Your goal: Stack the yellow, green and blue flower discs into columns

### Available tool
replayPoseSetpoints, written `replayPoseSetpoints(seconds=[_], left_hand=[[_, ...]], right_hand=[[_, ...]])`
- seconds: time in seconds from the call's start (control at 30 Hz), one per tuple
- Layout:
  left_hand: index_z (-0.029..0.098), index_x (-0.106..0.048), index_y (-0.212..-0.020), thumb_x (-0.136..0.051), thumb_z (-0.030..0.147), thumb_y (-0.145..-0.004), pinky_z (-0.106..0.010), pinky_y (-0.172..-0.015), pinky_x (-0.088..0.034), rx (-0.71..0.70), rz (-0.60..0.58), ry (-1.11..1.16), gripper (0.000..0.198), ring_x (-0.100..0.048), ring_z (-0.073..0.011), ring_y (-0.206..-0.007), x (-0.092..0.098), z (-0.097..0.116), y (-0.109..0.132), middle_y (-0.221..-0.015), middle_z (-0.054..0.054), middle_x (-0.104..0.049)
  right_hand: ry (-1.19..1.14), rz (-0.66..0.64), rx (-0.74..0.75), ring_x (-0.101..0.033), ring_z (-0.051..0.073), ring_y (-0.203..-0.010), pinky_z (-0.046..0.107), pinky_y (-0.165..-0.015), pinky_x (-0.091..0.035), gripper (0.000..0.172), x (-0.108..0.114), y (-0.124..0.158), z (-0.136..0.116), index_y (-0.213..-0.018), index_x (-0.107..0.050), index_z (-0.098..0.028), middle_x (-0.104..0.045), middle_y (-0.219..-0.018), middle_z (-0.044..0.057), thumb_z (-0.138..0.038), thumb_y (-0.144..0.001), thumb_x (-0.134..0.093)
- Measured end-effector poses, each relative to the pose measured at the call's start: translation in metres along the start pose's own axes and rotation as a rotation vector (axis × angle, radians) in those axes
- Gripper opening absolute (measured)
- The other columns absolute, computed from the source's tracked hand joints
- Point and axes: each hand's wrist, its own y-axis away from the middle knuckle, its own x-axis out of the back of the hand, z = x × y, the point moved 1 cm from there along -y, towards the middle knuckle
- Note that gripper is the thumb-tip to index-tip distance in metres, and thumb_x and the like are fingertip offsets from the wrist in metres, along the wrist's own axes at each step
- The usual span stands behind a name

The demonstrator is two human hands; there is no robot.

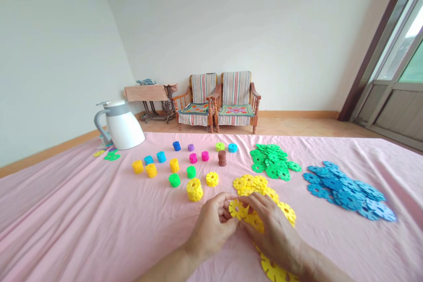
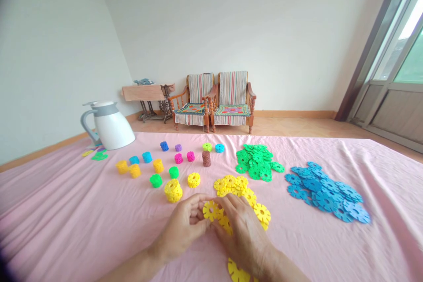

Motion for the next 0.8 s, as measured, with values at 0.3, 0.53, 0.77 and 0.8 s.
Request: replayPoseSetpoints(seconds=[0.3,0.53,0.77,0.8], left_hand=[[0.008,-0.053,-0.118,-0.045,0.004,-0.067,-0.018,-0.042,-0.038,0.114,0.004,0.067,0.052,-0.051,-0.0079,-0.047,0.001,-0.006,-0.001,-0.069,0.000,-0.061],[0.010,-0.049,-0.123,-0.044,0.005,-0.070,-0.020,-0.044,-0.041,0.083,-0.018,0.024,0.054,-0.051,-0.0083,-0.051,0.000,-0.008,0.001,-0.081,-0.003,-0.062],[0.014,-0.051,-0.123,-0.042,-0.002,-0.066,-0.019,-0.051,-0.040,-0.063,0.022,-0.197,0.060,-0.052,-0.0086,-0.056,0.000,-0.006,0.005,-0.075,0.001,-0.059],[0.015,-0.051,-0.122,-0.042,-0.003,-0.065,-0.019,-0.053,-0.041,-0.081,0.021,-0.210,0.060,-0.052,-0.0086,-0.058,0.000,-0.005,0.006,-0.077,0.001,-0.060]], right_hand=[[0.049,-0.002,-0.001,-0.056,0.021,-0.087,0.036,-0.077,-0.045,0.035,-0.006,0.000,-0.001,-0.117,-0.055,-0.025,-0.060,-0.096,0.005,-0.018,-0.082,-0.056],[0.094,-0.021,-0.009,-0.055,0.021,-0.085,0.036,-0.074,-0.046,0.034,-0.006,-0.001,-0.006,-0.117,-0.055,-0.024,-0.058,-0.093,0.005,-0.020,-0.083,-0.055],[0.082,-0.010,0.013,-0.056,0.022,-0.092,0.038,-0.080,-0.048,0.032,-0.010,0.001,-0.004,-0.110,-0.056,-0.024,-0.057,-0.101,0.007,-0.015,-0.079,-0.056],[0.074,-0.005,0.026,-0.055,0.023,-0.093,0.039,-0.082,-0.047,0.033,-0.011,0.001,-0.003,-0.110,-0.056,-0.024,-0.056,-0.103,0.007,-0.014,-0.078,-0.056]])
